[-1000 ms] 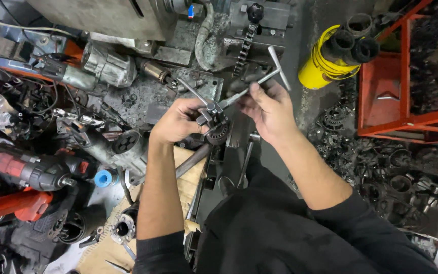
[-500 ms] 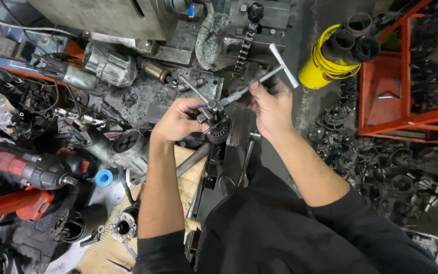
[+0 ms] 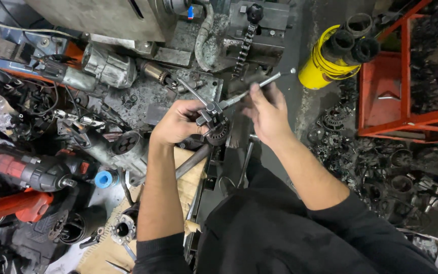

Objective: The person uses a T-handle hex wrench to tighten a bolt on a small metal assembly, then removes the tool and sets the assembly aside. They open a cardboard box, remove a cylindrical metal part, and fit a small ring onto it. The person continues to handle the cylindrical part and ring, rotating and inspecting them before placing them on the workbench.

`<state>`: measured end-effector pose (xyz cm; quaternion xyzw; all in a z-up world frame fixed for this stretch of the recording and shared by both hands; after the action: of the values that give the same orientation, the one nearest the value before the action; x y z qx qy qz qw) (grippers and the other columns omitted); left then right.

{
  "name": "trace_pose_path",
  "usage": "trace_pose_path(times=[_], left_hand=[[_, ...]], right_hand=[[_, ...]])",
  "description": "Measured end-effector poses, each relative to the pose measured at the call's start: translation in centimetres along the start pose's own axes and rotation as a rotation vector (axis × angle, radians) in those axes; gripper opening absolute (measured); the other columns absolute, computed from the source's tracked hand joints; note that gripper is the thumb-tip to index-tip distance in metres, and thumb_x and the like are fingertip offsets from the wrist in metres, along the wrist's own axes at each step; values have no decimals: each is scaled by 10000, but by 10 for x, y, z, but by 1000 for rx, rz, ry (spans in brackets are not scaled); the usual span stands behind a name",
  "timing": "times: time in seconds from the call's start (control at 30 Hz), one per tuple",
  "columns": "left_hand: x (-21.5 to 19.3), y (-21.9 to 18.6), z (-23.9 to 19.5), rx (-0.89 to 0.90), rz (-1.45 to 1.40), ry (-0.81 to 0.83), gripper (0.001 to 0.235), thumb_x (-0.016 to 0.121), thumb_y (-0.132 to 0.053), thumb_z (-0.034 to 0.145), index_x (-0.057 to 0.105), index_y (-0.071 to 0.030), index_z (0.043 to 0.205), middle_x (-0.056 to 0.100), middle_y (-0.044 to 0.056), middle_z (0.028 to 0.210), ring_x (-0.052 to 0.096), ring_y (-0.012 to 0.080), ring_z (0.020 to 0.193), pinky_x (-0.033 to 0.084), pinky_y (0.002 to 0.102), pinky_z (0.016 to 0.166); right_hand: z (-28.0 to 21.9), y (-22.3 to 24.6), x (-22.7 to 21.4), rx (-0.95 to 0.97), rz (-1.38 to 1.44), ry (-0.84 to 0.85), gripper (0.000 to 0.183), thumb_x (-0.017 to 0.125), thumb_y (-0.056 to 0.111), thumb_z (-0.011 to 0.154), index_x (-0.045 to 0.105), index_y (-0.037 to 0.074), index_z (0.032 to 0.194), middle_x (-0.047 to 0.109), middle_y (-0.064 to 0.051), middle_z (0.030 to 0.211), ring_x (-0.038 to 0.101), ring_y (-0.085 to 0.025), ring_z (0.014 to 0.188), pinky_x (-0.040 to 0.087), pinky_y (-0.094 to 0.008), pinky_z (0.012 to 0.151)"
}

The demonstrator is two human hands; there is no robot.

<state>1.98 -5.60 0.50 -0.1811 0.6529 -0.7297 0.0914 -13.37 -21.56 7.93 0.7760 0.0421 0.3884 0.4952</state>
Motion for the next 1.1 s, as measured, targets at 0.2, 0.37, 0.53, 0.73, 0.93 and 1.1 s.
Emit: trace_pose_path(times=[0.2, 0.37, 0.53, 0.73, 0.93, 1.1], left_hand=[[0, 5, -2, 14, 46, 9, 581, 969, -34, 628, 758, -29, 1169, 756, 90, 883, 655, 142, 838, 603, 370, 752], [1, 11, -1, -4, 88, -13, 588, 971, -70, 626, 760, -53, 1175, 759, 55, 913, 649, 137, 863, 577, 371, 815], [-13, 25, 0, 51, 234, -31, 568, 968, -28, 604, 768, -28, 1136, 770, 126, 957, 663, 223, 932, 548, 445, 888], [-15, 40, 4, 13, 307, -41, 550, 960, -35, 618, 777, -50, 1137, 728, 69, 891, 605, 183, 859, 527, 387, 798], [-3, 4, 8, 40, 303, -8, 546, 970, -28, 615, 795, -84, 1130, 739, 46, 879, 634, 143, 828, 551, 338, 752], [14, -18, 5, -53, -6, 11, 590, 691, 157, 692, 679, 59, 1274, 721, 29, 1016, 595, 116, 836, 515, 248, 790]], right_hand=[[32, -27, -31, -94, -37, 34, 295, 886, 77, 811, 643, 27, 971, 516, -11, 706, 624, -161, 585, 629, -346, 536], [19, -16, -18, -17, -71, 33, 322, 850, 192, 864, 636, 16, 1029, 548, -52, 785, 643, -183, 664, 639, -373, 576], [23, -29, -22, 53, 1, 55, 266, 810, 98, 866, 617, -24, 1002, 494, -87, 752, 628, -231, 625, 639, -413, 592], [44, -47, -47, -20, -412, -86, 274, 824, 95, 831, 716, -26, 1051, 686, -209, 846, 673, -270, 741, 584, -411, 590], [33, -40, -23, 91, 11, 39, 284, 842, 103, 845, 567, 78, 912, 523, 20, 703, 590, -157, 587, 562, -312, 541], [43, -60, -38, 65, -77, 61, 313, 717, 153, 930, 670, -6, 1196, 678, -112, 953, 559, -159, 744, 408, -272, 569]])
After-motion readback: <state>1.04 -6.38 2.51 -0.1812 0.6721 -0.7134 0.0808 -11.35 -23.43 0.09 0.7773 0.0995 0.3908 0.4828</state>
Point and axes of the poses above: each hand's wrist, its own z-axis towards the middle knuckle, its own x-axis out of the palm, y = z × x, the point moved 6 cm from there along z, towards the middle knuckle
